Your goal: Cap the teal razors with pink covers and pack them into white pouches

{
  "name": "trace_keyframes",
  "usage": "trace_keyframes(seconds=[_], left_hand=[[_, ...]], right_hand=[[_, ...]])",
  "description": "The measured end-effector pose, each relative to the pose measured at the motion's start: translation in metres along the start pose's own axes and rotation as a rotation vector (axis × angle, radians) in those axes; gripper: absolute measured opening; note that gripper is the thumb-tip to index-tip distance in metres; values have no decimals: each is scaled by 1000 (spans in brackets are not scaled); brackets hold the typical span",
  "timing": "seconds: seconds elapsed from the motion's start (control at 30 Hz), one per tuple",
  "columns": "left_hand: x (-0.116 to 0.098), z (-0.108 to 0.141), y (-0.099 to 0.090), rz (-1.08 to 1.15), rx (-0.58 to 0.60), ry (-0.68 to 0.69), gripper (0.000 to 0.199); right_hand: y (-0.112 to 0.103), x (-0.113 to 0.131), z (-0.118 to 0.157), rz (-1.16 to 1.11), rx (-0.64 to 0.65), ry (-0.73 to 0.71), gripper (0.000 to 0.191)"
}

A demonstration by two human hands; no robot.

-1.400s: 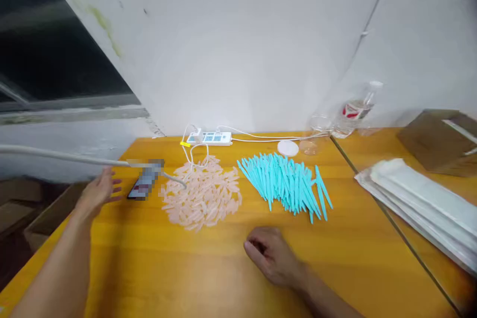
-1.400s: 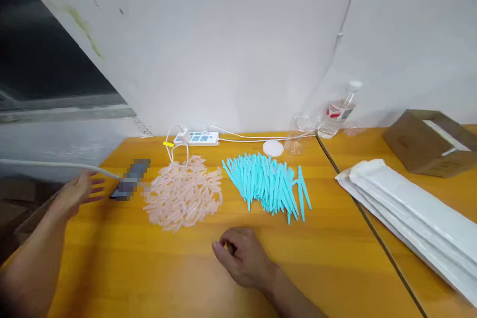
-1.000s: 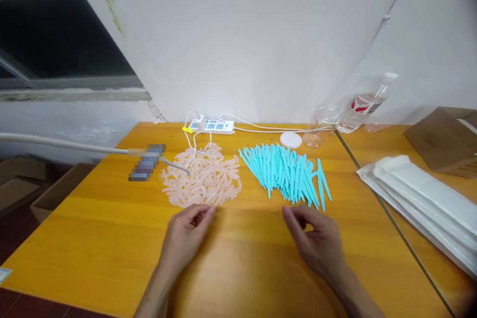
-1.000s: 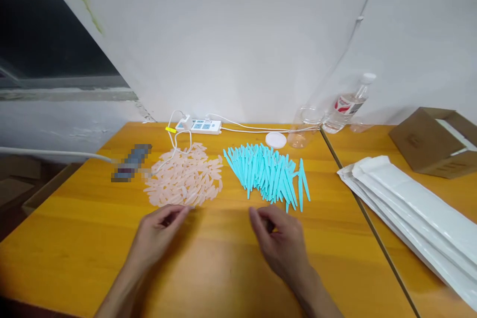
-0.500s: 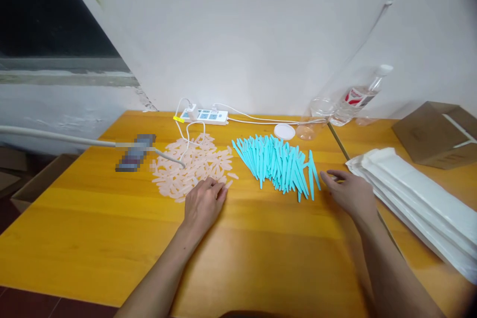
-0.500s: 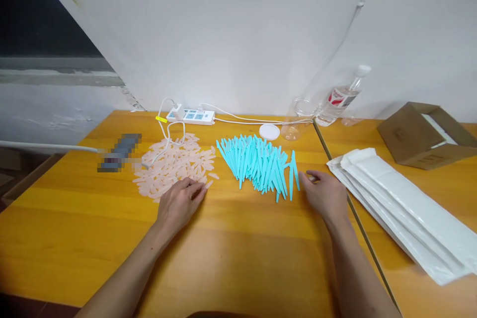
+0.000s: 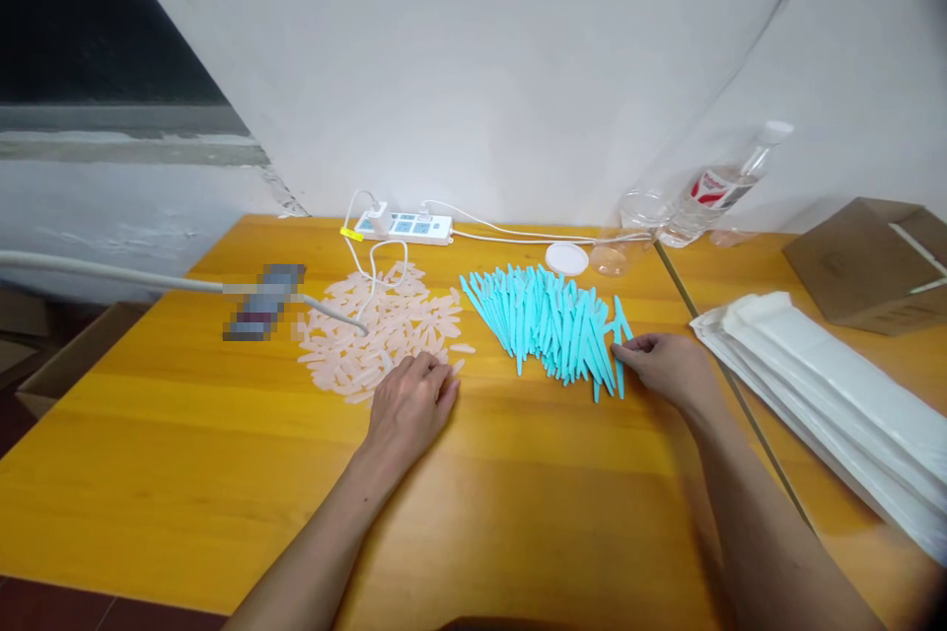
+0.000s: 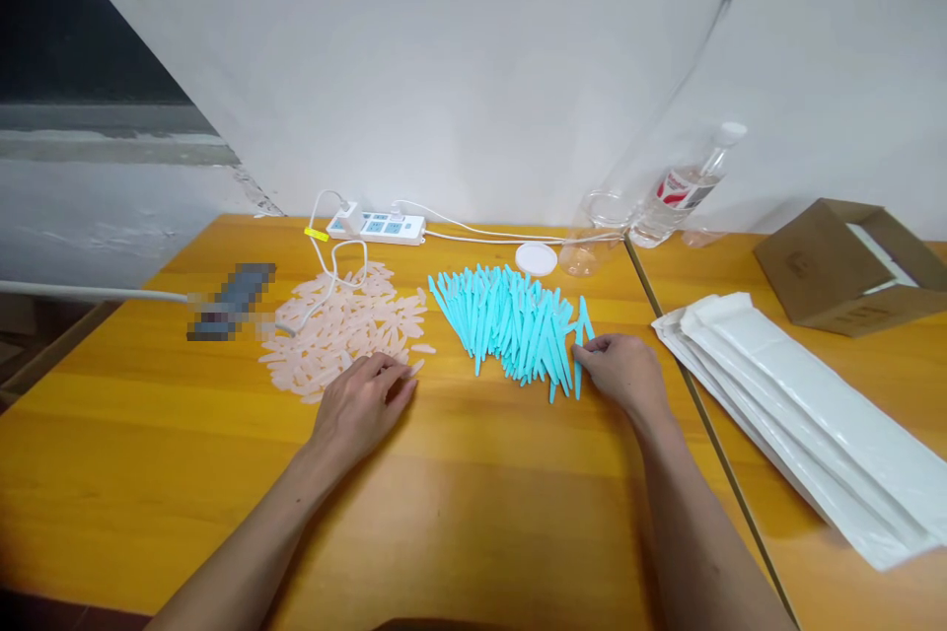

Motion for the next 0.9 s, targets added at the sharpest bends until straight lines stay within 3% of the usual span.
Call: trace_keyframes(seconds=[0.2, 0.37, 0.47, 0.5, 0.57, 0.67, 0.8, 0.9], left_hand=[[-5, -2, 0, -28, 9, -6, 30], [-8, 4, -1, 23, 63, -54, 27], [-9, 6, -1, 51, 82, -59, 22], [-10, 6, 0, 60, 82, -50, 23], [-13, 4, 1, 77, 80, -24, 24], [-14, 3, 2, 148, 83, -13, 26], [-9, 10, 4, 558, 100, -132, 27], [-3, 23, 17, 1033, 206, -344, 33]], right_hand=[[-13, 5, 8, -64, -51, 0, 25], [-30, 2, 50, -324, -200, -22, 26], [-12, 18, 91, -658, -14, -202, 29], [-3, 26, 106, -675, 58, -273, 27], [16, 41, 130, -563, 114, -404, 22], [39, 59, 154, -353, 53, -668, 16], [53, 66, 160, -229, -75, -879, 28], [53, 67, 159, -271, -49, -978, 26]])
Point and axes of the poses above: each hand's wrist, its own z-axis away from the middle knuckle, its own y-axis out of the palm, x = y × z, the point moved 5 cm from there along -z, towards the middle knuckle, and after that the axes turned 2 degrees about -x, right-handed, at the moved point
